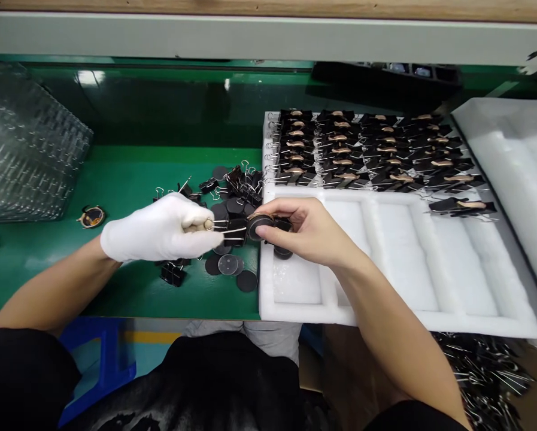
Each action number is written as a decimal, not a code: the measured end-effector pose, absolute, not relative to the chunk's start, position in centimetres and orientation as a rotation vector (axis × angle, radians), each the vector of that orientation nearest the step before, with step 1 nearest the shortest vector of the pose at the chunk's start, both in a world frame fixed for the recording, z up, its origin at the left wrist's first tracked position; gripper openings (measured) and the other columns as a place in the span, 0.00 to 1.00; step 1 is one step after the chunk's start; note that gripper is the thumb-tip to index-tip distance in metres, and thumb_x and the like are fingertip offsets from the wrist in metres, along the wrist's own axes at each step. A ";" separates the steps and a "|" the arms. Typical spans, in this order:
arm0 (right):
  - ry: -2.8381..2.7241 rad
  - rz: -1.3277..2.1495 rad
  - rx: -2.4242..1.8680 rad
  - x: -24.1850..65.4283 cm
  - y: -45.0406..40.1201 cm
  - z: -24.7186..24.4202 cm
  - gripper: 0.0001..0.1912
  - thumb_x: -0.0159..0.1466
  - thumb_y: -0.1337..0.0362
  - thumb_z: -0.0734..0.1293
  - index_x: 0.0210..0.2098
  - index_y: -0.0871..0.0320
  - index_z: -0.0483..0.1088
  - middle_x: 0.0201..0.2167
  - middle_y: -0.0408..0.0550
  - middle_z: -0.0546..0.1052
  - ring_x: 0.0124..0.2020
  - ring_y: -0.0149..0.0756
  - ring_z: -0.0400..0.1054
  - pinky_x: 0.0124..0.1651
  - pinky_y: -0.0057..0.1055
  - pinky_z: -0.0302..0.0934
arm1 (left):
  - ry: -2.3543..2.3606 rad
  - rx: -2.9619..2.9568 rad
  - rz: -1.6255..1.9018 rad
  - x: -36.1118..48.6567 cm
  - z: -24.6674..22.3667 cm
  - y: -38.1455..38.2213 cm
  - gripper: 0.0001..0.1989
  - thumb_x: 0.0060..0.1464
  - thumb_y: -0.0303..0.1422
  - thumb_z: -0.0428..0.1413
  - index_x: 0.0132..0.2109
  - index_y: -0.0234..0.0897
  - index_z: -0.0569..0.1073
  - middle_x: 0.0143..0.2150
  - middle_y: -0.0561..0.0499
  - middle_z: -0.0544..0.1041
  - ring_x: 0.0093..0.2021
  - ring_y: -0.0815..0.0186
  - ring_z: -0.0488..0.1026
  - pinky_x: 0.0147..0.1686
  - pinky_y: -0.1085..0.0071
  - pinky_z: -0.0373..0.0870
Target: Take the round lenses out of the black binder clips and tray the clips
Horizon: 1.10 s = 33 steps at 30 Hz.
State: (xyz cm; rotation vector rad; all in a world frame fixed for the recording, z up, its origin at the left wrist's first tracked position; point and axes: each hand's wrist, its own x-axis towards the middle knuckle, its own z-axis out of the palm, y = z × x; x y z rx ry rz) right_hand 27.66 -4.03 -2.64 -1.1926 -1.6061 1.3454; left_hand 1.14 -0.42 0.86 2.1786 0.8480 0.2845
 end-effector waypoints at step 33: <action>-1.983 0.913 -1.091 27.4 -4.9 -2.0 0.28 0.65 0.55 0.75 0.63 0.53 0.73 0.55 0.52 0.82 0.57 0.48 0.77 0.60 0.45 0.70 | 1.067 2.085 0.349 2.0 0.5 -1.8 0.21 0.68 0.49 0.52 0.58 0.43 0.75 0.43 0.54 0.82 0.37 0.67 0.78 0.37 0.72 0.73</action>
